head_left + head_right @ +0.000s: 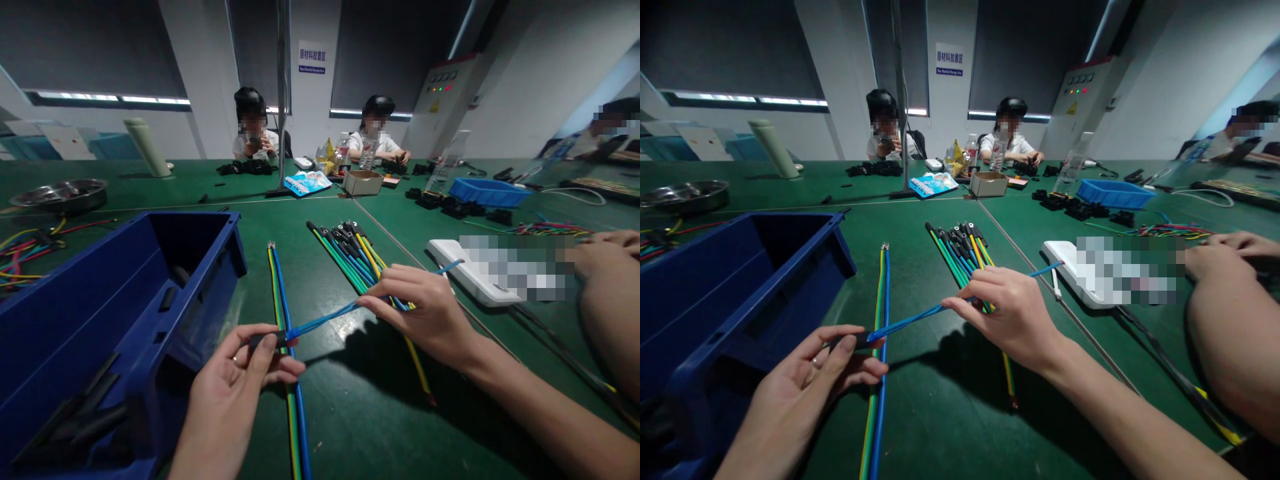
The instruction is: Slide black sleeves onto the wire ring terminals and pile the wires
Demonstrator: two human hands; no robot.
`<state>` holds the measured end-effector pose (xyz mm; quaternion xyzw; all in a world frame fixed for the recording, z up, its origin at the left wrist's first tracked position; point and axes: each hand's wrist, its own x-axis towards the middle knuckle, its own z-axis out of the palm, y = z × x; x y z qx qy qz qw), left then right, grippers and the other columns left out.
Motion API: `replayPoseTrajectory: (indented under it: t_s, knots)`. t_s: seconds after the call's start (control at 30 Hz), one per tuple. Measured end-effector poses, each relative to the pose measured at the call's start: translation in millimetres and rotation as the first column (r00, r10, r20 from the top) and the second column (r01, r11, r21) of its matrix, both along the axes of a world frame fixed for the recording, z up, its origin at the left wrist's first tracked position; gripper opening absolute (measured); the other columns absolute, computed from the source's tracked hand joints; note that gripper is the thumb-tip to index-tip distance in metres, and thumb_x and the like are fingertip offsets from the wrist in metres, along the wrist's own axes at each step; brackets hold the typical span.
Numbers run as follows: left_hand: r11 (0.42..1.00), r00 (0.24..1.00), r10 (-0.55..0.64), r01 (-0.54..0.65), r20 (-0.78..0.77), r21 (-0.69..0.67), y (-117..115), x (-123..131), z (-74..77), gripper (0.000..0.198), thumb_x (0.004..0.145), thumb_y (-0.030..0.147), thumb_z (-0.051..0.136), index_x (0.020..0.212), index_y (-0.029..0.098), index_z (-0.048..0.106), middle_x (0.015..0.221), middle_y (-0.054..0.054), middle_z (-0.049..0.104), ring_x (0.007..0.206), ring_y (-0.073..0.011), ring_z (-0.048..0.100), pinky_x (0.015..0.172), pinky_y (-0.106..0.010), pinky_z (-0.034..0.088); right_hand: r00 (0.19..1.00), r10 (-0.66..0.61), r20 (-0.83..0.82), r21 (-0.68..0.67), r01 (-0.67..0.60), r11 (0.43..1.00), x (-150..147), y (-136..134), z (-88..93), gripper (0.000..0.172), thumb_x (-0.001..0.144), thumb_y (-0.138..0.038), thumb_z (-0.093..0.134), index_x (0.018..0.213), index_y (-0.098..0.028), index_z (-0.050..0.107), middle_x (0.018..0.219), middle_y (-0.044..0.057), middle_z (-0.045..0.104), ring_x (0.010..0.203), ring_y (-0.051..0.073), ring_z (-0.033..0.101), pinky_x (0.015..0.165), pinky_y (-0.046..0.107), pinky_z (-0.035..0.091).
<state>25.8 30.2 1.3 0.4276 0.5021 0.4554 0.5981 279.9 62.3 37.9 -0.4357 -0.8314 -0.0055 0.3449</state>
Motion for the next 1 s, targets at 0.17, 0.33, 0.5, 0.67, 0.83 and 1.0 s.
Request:
replayPoseTrajectory:
  t_s: [0.17, 0.33, 0.5, 0.67, 0.83, 1.0]
  knots:
    - [0.993, 0.995, 0.077, -0.071, -0.070, 0.089, 0, 8, 7.0, 0.038, 0.065, 0.043, 0.078, 0.085, 0.015, 0.062, 0.061, -0.004, 0.073, 0.053, -0.0153, 0.068, 0.052, -0.018, 0.055, 0.999, 0.037, -0.029, -0.057, -0.038, 0.998, -4, -1, -0.9, 0.022, 0.089, -0.035, 0.064, 0.077, -0.017, 0.069, 0.070, 0.002, 0.063, 0.067, 0.012, 0.055, 0.062, 0.027, 0.039]
    - [0.984, 0.986, 0.103, -0.082, -0.133, 0.155, -1, 9, 10.4, 0.031, 0.066, 0.037, 0.077, 0.087, 0.016, 0.071, 0.069, -0.005, 0.075, 0.056, -0.0142, 0.068, 0.055, -0.016, 0.054, 0.996, 0.074, -0.058, -0.157, -0.082, 0.984, -2, 1, -2.0, 0.018, 0.088, -0.036, 0.065, 0.086, -0.018, 0.069, 0.080, 0.002, 0.065, 0.075, 0.013, 0.059, 0.066, 0.026, 0.043]
    - [0.989, 0.980, -0.007, 0.036, -0.197, 0.147, -5, 4, 8.8, 0.030, 0.079, 0.042, 0.071, 0.101, 0.021, 0.073, 0.087, -0.006, 0.076, 0.071, -0.0172, 0.070, 0.066, -0.020, 0.057, 0.993, 0.085, -0.086, -0.195, -0.100, 0.976, 0, 5, -2.8, 0.017, 0.089, -0.035, 0.064, 0.086, -0.018, 0.068, 0.081, 0.003, 0.065, 0.075, 0.013, 0.059, 0.067, 0.027, 0.044]
    - [0.981, 0.963, -0.068, 0.112, -0.262, 0.159, -9, 8, 13.6, 0.024, 0.080, 0.037, 0.069, 0.101, 0.027, 0.076, 0.102, -0.004, 0.073, 0.091, -0.0214, 0.069, 0.086, -0.025, 0.056, 0.992, 0.107, -0.061, -0.165, -0.116, 0.979, 0, 5, -0.3, 0.012, 0.087, -0.031, 0.066, 0.087, -0.019, 0.067, 0.083, 0.004, 0.066, 0.079, 0.016, 0.057, 0.070, 0.030, 0.044]
    - [0.981, 0.974, -0.084, 0.118, -0.209, 0.154, -11, 12, 10.2, 0.025, 0.085, 0.033, 0.064, 0.109, 0.031, 0.070, 0.121, -0.001, 0.068, 0.115, -0.0196, 0.061, 0.096, -0.023, 0.050, 0.987, 0.141, -0.075, -0.162, -0.152, 0.975, 2, 5, -1.2, 0.010, 0.087, -0.030, 0.066, 0.087, -0.020, 0.067, 0.084, 0.003, 0.066, 0.080, 0.016, 0.057, 0.072, 0.030, 0.045]
    - [0.983, 0.996, -0.077, 0.083, -0.043, 0.162, -7, 3, -1.0, 0.036, 0.089, 0.032, 0.061, 0.124, 0.024, 0.053, 0.124, -0.007, 0.064, 0.112, -0.0186, 0.063, 0.082, -0.020, 0.055, 0.992, 0.077, -0.097, -0.144, -0.090, 0.985, 6, 8, -3.4, 0.012, 0.086, -0.032, 0.067, 0.085, -0.021, 0.067, 0.082, 0.003, 0.066, 0.078, 0.017, 0.057, 0.070, 0.032, 0.043]
